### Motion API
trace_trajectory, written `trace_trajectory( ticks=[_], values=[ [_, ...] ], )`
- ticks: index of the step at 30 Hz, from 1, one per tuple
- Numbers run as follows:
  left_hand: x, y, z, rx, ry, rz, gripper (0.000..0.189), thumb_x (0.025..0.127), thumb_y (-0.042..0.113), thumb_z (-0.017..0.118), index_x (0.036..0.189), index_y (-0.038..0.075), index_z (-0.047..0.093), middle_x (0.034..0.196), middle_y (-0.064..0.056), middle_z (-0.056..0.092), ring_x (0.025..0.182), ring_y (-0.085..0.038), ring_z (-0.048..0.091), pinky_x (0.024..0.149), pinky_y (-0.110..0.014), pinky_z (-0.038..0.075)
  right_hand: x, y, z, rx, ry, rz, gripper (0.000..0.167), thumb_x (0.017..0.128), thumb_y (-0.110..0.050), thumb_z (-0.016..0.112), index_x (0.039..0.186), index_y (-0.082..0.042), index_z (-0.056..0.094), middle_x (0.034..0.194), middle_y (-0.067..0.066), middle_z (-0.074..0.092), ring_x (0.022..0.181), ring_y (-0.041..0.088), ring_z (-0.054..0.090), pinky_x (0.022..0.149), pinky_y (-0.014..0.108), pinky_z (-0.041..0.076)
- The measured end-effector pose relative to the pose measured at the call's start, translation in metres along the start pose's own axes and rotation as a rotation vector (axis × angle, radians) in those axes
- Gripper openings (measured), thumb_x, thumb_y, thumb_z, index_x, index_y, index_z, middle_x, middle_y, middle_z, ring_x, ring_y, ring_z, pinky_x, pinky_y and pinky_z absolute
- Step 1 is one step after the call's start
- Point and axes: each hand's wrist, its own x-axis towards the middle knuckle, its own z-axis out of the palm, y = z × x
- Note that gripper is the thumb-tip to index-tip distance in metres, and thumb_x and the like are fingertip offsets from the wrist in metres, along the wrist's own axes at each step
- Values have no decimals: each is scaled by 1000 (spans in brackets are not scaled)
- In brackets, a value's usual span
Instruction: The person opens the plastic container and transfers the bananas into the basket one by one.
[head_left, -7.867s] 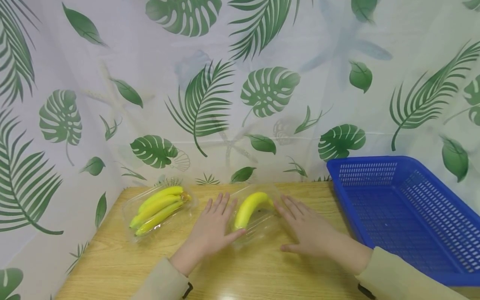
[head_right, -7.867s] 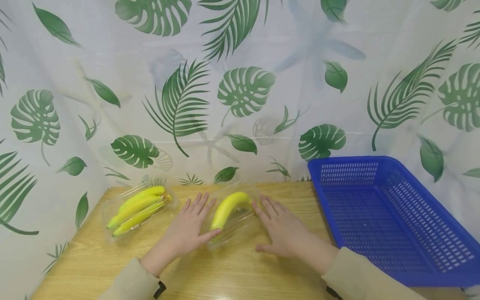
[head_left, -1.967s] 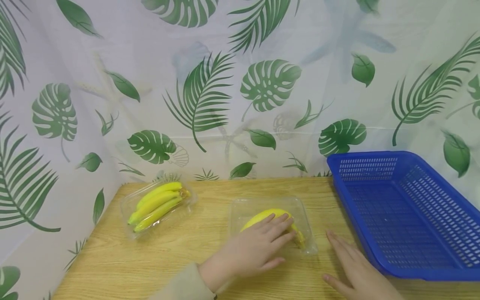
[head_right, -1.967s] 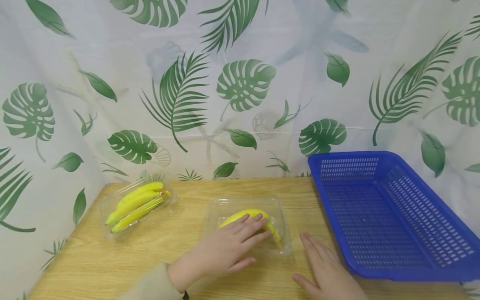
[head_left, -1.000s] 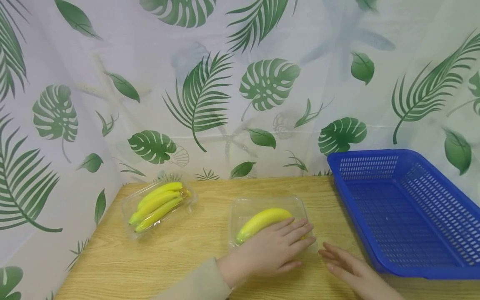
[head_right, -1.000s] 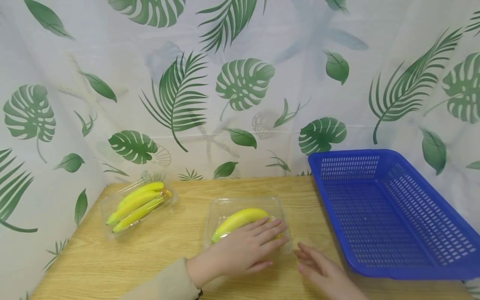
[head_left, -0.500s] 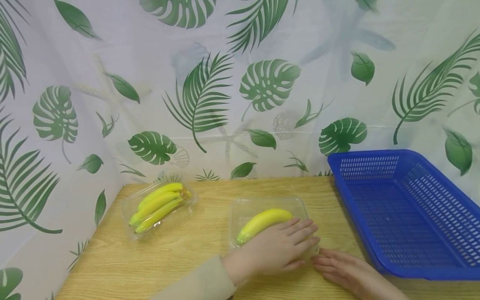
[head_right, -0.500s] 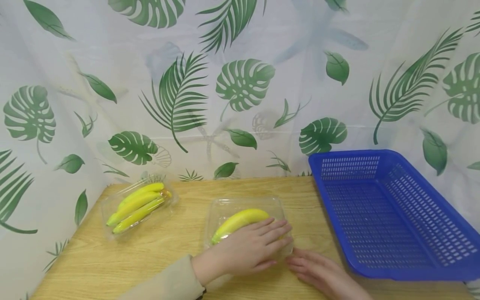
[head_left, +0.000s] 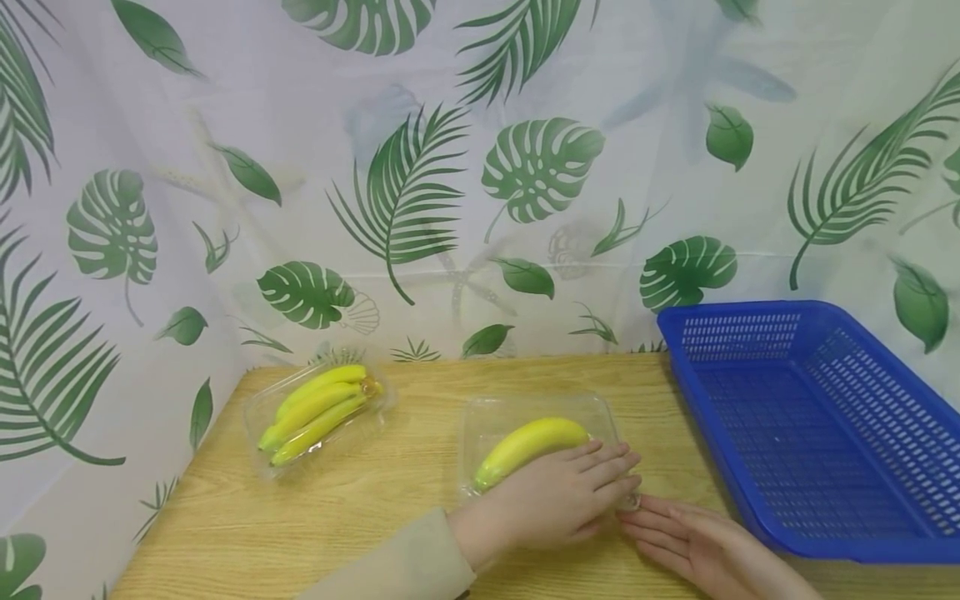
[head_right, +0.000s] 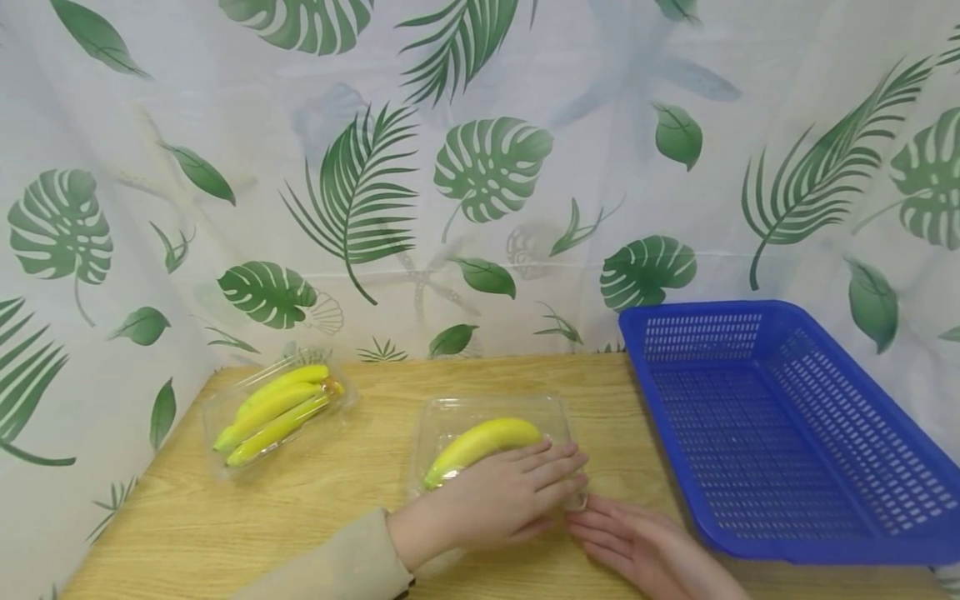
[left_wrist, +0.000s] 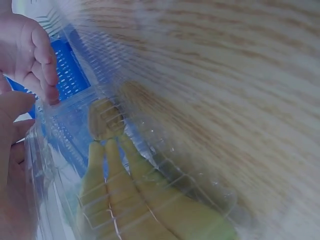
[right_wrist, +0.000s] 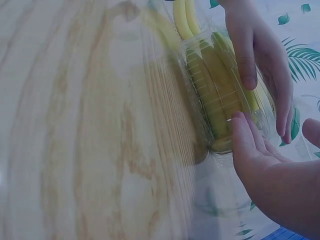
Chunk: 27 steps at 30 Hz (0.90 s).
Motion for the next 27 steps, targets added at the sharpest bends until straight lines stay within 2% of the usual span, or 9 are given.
trace_trajectory(
  ticks=[4, 12, 19, 27],
  values=[
    [1, 0, -2, 7, 6, -5, 53, 110, 40, 55, 158, 17, 50, 170, -2, 42, 160, -16, 36, 136, -32, 27, 2, 0, 0, 58, -10, -4, 62, 118, -25, 5, 160, 0, 42, 160, 8, 54, 152, 21, 49, 133, 35, 33],
    [3, -1, -9, 45, -36, -14, 47, 114, 30, 49, 159, 18, 49, 170, 0, 43, 159, -13, 38, 134, -28, 27, 5, 3, 2, 115, 23, -30, 62, 118, -23, 8, 150, 0, 56, 156, 11, 58, 149, 24, 53, 131, 36, 37],
    [5, -1, -12, 107, -68, -10, 47, 115, 32, 47, 160, 19, 48, 170, 2, 43, 158, -11, 38, 133, -27, 30, 5, 4, 2, 129, 70, -34, 60, 118, -24, 12, 144, -2, 62, 153, 11, 60, 146, 24, 56, 130, 36, 40],
    [9, -2, -8, 165, -69, 0, 44, 116, 23, 40, 160, 19, 49, 168, 3, 46, 157, -11, 41, 133, -27, 32, 6, 3, 3, 119, 109, -41, 55, 119, -20, 17, 140, -3, 65, 150, 11, 63, 144, 24, 59, 128, 36, 42]
  ],
)
